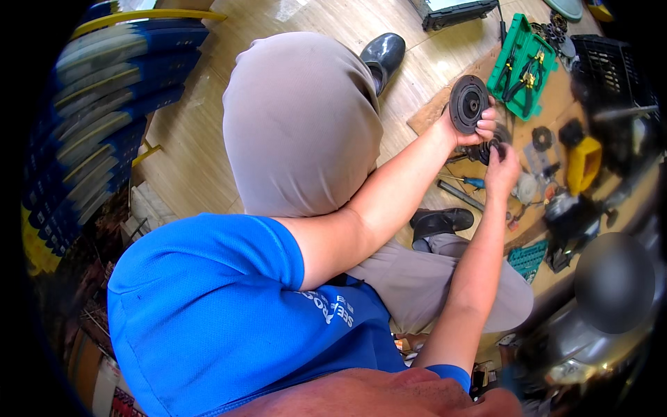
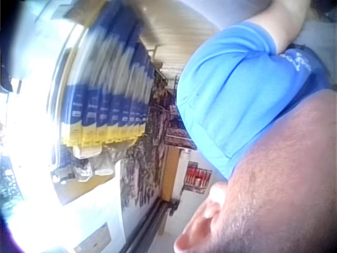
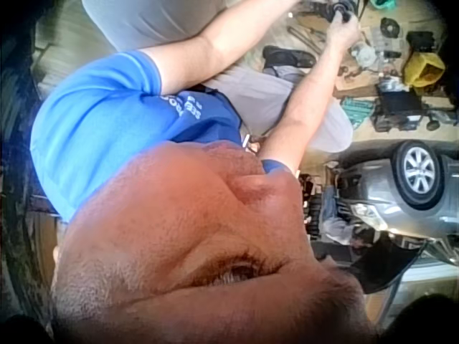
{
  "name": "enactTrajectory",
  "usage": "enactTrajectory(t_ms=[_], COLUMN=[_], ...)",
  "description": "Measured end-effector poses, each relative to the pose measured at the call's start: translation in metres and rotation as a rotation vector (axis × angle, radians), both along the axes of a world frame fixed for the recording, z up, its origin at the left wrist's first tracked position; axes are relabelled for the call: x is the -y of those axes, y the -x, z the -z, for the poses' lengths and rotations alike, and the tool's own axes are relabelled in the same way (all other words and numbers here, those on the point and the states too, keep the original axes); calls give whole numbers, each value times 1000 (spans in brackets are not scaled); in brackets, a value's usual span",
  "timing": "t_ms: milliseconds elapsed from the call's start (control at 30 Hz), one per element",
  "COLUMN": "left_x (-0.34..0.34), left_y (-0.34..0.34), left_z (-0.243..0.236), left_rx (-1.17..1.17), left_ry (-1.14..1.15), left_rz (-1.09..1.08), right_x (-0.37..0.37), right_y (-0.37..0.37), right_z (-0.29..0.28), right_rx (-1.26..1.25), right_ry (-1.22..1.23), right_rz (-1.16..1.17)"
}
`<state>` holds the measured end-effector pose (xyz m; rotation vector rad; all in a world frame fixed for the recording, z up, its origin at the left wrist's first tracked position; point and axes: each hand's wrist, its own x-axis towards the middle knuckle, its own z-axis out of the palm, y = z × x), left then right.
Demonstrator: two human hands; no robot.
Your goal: The person uses a hammer and a screwdriver to disassemble a circular metal mechanical component, removing several internal plates and parts.
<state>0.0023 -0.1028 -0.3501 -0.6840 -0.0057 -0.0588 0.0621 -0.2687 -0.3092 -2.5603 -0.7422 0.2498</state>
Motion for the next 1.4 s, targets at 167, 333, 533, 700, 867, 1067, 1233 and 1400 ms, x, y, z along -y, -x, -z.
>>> enactTrajectory(t_ms=[167,333,533,700,867,1067,1233,1400], left_x=[1,1,-2,-3,-1,1,2,4], left_y=[-1,0,2,3,2,0,1,2], left_z=[-1,0,-18,-23,-18,-11,-5,-1], left_rx=[10,104,164,164,239,238,212,168], left_ry=[-22,-59,-34,-37,-22,-6,-10,-23], left_rz=[10,-51,-12,4,-66,-62,-65,-82], right_x=[-3,-10,-8,-19,-18,-15,-14,-17], right_y=[-4,-3,-2,13,13,12,7,10], right_z=[-10,-15,-14,-17,-13,-12,-15,-21], right_rx=[-137,-105,6,147,118,128,24,-43], right_ry=[16,50,130,204,183,216,192,138], right_rz=[56,25,-48,-47,5,-19,-25,34])
